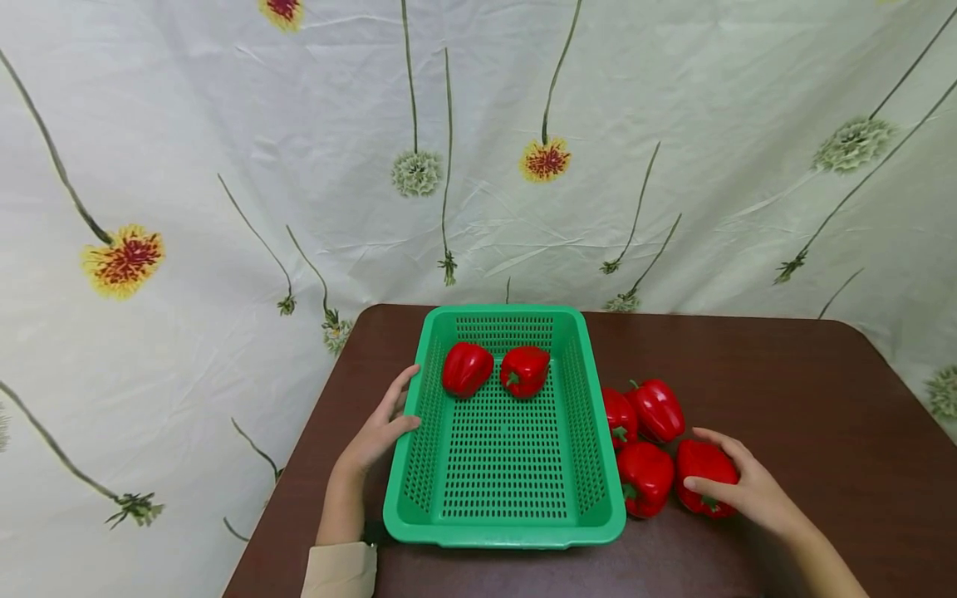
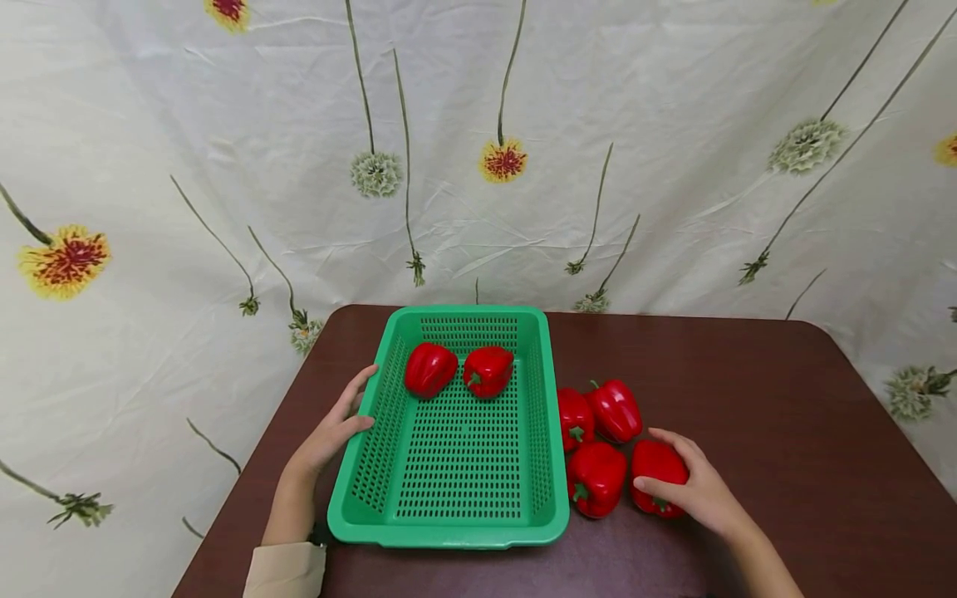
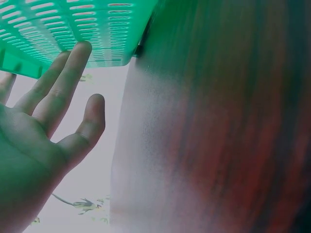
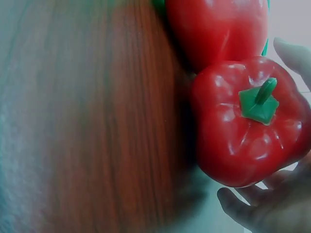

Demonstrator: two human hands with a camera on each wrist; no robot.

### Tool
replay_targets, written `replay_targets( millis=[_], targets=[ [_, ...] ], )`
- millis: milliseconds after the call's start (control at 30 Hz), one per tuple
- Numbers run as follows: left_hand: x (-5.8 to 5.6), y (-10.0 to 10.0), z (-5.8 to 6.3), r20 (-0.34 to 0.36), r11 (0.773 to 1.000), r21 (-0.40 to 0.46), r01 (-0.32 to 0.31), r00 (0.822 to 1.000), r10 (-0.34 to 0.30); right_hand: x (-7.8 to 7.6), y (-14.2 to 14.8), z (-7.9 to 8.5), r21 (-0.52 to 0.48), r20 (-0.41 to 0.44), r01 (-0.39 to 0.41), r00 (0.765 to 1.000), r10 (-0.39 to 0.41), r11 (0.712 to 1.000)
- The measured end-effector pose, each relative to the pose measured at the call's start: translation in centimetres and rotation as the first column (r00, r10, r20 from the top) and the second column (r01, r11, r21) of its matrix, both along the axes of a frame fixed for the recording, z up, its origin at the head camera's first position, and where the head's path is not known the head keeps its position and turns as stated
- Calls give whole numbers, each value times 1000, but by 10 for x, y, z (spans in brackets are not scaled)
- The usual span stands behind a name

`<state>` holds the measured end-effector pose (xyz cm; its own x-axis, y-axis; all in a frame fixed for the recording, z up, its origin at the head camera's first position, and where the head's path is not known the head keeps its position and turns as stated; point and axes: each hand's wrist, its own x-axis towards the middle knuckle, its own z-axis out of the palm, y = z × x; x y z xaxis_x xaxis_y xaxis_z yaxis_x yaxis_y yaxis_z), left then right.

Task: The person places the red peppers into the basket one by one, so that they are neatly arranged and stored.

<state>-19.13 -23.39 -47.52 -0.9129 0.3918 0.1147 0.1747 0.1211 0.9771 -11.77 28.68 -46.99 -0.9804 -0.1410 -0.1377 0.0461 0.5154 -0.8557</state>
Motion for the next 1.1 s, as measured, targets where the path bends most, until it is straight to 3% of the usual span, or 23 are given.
replay_targets(
  millis=[200, 633, 1100],
  targets=[
    [1, 0, 0, -10, 1000, -13, -8, 1000, 7, 0, -1, -4, -31, 33, 26, 999, -25, 999],
    [1, 1, 0, 2, 1000, -4, -5, 1000, 5, 2, -2, -9, -68, 17, 51, 999, -50, 996],
    [1, 1, 0, 5, 1000, -23, -21, 1000, 21, -2, -3, 4, -11, -11, 91, 996, -91, 996]
  ],
)
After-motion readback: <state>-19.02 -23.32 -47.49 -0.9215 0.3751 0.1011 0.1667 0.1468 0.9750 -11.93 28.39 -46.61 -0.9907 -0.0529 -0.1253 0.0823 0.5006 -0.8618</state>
